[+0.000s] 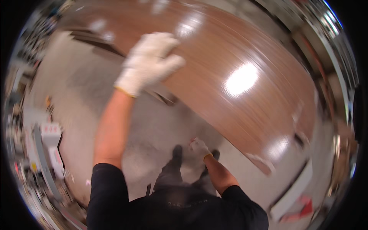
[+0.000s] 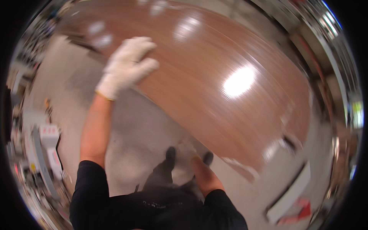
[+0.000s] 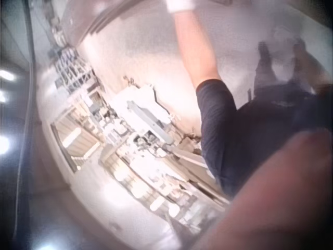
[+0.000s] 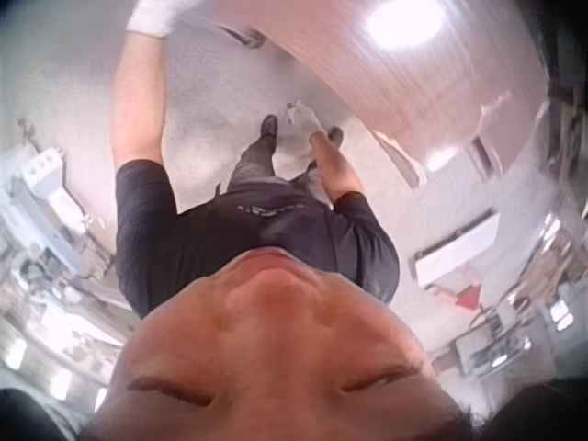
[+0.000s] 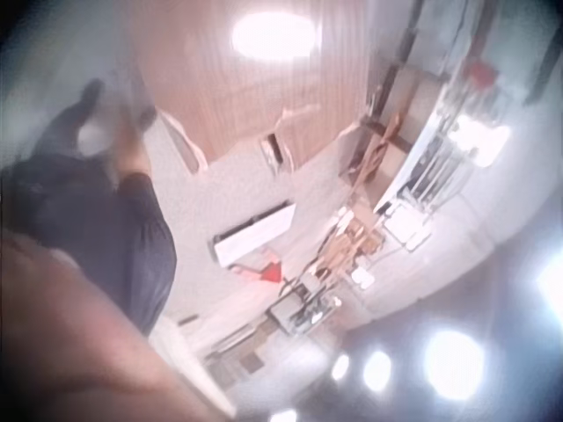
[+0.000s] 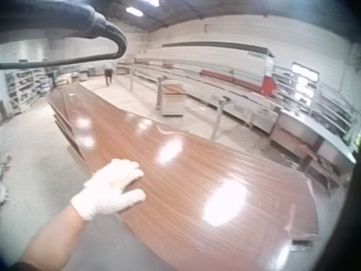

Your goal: The person repeatedly picks up large brown wood panels from a stack on the floor and places them onto a white workbench. The person handles the panels one at a time, lifting and positioning them to build a new stack on the bench.

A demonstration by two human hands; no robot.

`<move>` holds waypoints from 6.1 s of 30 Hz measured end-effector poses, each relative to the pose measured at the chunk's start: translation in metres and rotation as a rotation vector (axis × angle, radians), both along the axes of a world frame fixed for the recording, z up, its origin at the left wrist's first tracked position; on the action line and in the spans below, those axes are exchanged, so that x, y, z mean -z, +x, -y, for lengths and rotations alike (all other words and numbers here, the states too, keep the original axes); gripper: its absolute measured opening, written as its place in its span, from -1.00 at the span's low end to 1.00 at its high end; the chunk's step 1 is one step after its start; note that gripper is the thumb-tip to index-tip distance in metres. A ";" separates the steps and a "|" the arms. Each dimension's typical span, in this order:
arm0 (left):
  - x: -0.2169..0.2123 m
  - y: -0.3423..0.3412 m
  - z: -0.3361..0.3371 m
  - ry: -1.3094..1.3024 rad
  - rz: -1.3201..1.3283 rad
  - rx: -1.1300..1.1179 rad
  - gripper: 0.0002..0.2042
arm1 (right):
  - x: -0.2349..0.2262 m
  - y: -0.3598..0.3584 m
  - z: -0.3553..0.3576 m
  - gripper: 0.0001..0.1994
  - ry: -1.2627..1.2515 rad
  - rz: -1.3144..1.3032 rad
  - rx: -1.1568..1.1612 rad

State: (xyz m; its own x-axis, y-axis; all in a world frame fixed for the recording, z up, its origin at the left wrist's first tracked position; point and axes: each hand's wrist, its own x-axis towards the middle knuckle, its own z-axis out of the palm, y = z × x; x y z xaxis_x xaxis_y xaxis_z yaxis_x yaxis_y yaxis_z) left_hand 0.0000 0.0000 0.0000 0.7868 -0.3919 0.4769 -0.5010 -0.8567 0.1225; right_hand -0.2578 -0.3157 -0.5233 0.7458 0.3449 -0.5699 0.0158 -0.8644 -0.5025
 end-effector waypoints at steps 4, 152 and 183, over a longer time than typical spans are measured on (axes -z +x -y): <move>0.027 0.031 -0.017 -0.058 -0.010 0.022 -0.48 | -0.080 -0.174 0.098 -0.54 -0.041 -0.265 0.367; 0.384 0.860 0.305 -0.813 -0.682 -1.313 -0.35 | -0.131 1.230 0.442 -0.36 1.105 -0.309 1.279; 0.421 0.289 0.973 -0.962 -0.610 -1.277 -0.51 | -0.205 0.900 0.979 -0.40 -0.159 0.210 0.215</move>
